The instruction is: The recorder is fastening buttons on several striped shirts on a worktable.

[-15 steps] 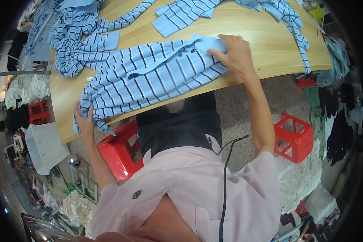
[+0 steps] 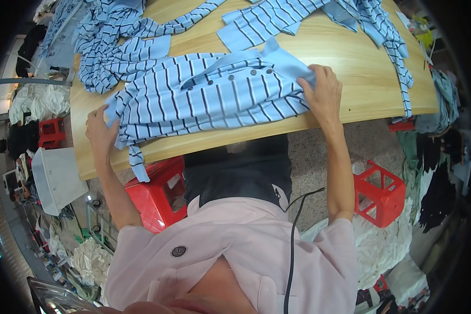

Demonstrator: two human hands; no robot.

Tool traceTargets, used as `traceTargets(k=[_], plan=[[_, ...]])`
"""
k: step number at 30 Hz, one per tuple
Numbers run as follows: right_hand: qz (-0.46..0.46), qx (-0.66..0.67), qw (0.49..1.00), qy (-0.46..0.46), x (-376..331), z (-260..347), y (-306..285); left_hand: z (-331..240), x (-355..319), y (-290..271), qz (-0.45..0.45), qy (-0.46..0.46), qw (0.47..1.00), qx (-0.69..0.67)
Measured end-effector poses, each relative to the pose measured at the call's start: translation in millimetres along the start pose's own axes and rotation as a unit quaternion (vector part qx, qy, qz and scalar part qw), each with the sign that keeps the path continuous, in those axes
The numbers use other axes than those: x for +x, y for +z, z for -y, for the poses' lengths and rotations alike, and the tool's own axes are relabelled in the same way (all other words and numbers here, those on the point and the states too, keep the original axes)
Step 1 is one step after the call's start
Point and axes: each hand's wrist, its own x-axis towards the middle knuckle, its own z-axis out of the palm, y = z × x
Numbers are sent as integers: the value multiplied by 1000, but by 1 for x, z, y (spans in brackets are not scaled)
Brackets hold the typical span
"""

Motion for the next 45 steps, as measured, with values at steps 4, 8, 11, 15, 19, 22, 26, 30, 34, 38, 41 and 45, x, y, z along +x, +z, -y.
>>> traceTargets(k=[4,8,11,15,19,22,26,30,34,38,41,45], plan=[[-53,46,989,-130,34,39,14,-65,17,-15,-72,73,959,-265],[46,125,981,-141,63,90,55,-145,19,14,-45,85,915,-392],[61,139,978,-140,68,81,80,-174,7,43,2,69,919,-388],[-110,155,962,-196,53,65,69,-188,-10,49,-30,59,923,-380],[-136,130,964,-187,45,49,49,-195,-7,45,-45,114,921,-369],[-8,121,985,-126,32,43,47,-200,-13,51,-57,114,918,-377],[-49,82,992,-80,23,87,28,-192,-15,55,-6,29,897,-442],[-117,122,936,-308,11,140,34,-200,-12,54,19,3,886,-464],[-14,156,920,-359,3,191,78,-201,-13,59,11,-11,895,-445],[5,253,943,-218,1,189,90,-204,-15,62,0,-19,887,-462],[40,258,945,-196,2,187,86,-205,-16,57,11,-24,877,-479],[128,234,936,-229,11,190,75,-199,-13,60,-19,47,903,-426]])
